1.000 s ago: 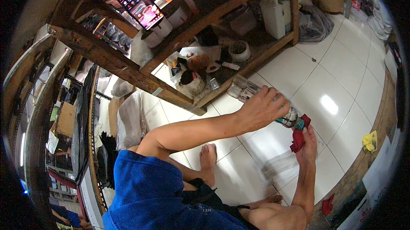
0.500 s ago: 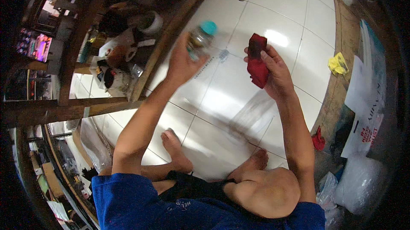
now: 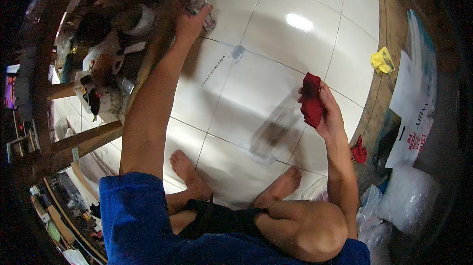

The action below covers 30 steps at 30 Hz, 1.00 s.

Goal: The person sits on a tiled floor and uses a red cloth to wipe a specific area marked with the word 'KLAMBY'. They repeatedly wet the cloth with water from a plastic bottle and scrub the same spot until the text is removed.

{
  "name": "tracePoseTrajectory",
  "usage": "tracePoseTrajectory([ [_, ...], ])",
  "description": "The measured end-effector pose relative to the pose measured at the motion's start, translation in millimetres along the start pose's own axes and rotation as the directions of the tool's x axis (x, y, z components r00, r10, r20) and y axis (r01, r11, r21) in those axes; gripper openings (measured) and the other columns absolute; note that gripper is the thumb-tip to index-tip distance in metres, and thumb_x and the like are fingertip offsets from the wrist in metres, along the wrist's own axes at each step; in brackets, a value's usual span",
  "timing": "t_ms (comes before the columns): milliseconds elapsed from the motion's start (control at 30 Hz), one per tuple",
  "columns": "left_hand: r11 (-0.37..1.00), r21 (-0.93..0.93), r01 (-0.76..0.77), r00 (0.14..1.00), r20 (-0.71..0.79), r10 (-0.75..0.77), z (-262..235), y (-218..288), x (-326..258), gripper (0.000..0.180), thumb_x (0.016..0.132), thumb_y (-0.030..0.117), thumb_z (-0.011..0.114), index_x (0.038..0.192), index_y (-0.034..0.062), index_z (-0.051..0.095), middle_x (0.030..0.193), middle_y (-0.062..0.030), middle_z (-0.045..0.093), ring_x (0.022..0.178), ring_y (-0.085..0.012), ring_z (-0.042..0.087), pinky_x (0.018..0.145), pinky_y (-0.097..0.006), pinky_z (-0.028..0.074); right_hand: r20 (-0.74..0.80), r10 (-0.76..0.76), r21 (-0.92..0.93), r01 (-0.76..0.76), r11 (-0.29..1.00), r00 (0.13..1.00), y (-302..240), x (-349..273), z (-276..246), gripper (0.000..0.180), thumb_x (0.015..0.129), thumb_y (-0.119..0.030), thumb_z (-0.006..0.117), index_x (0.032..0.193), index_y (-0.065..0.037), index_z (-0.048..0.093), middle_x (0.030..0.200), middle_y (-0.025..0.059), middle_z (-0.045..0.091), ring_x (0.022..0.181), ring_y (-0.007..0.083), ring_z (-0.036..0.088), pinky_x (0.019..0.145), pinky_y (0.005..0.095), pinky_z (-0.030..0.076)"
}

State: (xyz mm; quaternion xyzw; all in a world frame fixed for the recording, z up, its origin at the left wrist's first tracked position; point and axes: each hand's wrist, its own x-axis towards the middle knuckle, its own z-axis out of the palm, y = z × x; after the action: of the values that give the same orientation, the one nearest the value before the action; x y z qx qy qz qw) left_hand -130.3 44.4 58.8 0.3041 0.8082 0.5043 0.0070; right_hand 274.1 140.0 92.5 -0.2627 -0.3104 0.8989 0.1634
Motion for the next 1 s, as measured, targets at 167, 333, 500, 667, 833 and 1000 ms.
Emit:
tracePoseTrajectory([
  [167, 0.981, 0.024, 0.191, 0.977, 0.094, -0.192, 9, -26, 12, 0.074, 0.074, 0.046, 0.077, 0.123, -0.0048, 0.055, 0.115, -0.0195, 0.064, 0.11, -0.0302, 0.06, 0.096, -0.038, 0.044, -0.08, 0.012, -0.064, -0.017, 0.998, 0.997, 9, -6, -7, 0.046, 0.095, -0.017, 0.057, 0.136, -0.004, 0.042, 0.116, 0.0151, 0.06, 0.099, 0.0238, 0.063, 0.085, 0.035, 0.054],
  [333, 0.989, 0.128, 0.077, 0.997, 0.013, -0.08, 0, -66, 1, 0.078, 0.073, 0.042, 0.08, 0.127, -0.0057, 0.05, 0.122, -0.0221, 0.059, 0.115, -0.03, 0.057, 0.099, -0.037, 0.042, -0.117, 0.05, -0.196, -0.073, 0.978, 0.992, 17, 4, -2, 0.037, 0.093, -0.01, 0.06, 0.128, -0.004, 0.051, 0.114, 0.0092, 0.062, 0.099, 0.0173, 0.061, 0.089, 0.0329, 0.051],
  [500, 0.996, 0.066, 0.056, 0.997, -0.051, -0.053, -18, -55, -58, 0.074, 0.077, 0.034, 0.077, 0.13, -0.0053, 0.045, 0.13, -0.0233, 0.052, 0.119, -0.0332, 0.052, 0.1, -0.039, 0.041, -0.052, 0.143, -0.636, -0.143, 0.758, 0.988, 32, -6, -10, 0.026, 0.092, -0.012, 0.062, 0.115, -0.002, 0.059, 0.101, 0.0065, 0.066, 0.091, 0.013, 0.061, 0.081, 0.0284, 0.049],
  [667, 0.966, 0.218, -0.142, 0.868, 0.496, 0.016, -78, -11, -236, 0.042, 0.089, 0.016, 0.063, 0.126, 0.0009, 0.051, 0.134, -0.0175, 0.05, 0.124, -0.0328, 0.047, 0.107, -0.042, 0.037, 0.283, 0.24, -0.917, 0.188, 0.352, 0.929, 63, -14, 10, 0.024, 0.089, -0.015, 0.062, 0.11, -0.003, 0.063, 0.099, 0.0105, 0.064, 0.092, 0.0232, 0.061, 0.082, 0.0334, 0.049],
  [833, 0.832, 0.335, -0.442, 0.653, 0.757, 0.043, -81, 5, -307, 0.049, 0.092, 0.018, 0.058, 0.137, 0.0058, 0.045, 0.147, -0.0162, 0.036, 0.138, -0.0334, 0.031, 0.114, -0.048, 0.027, 0.506, 0.312, -0.849, 0.528, 0.017, 0.804, 105, -2, 27, 0.02, 0.087, -0.009, 0.059, 0.106, -0.004, 0.064, 0.102, 0.012, 0.06, 0.094, 0.033, 0.058, 0.082, 0.0402, 0.049],
  [1000, 0.818, 0.38, -0.431, 0.676, 0.737, 0.014, -80, 8, -315, 0.057, 0.093, 0.021, 0.057, 0.143, 0.0056, 0.037, 0.151, -0.0177, 0.031, 0.141, -0.0354, 0.027, 0.115, -0.05, 0.022, 0.689, 0.373, -0.552, 0.784, -0.286, 0.621, 127, 7, 46, 0.016, 0.08, -0.012, 0.061, 0.095, -0.008, 0.065, 0.099, 0.0034, 0.059, 0.098, 0.0205, 0.054, 0.083, 0.0355, 0.048],
])
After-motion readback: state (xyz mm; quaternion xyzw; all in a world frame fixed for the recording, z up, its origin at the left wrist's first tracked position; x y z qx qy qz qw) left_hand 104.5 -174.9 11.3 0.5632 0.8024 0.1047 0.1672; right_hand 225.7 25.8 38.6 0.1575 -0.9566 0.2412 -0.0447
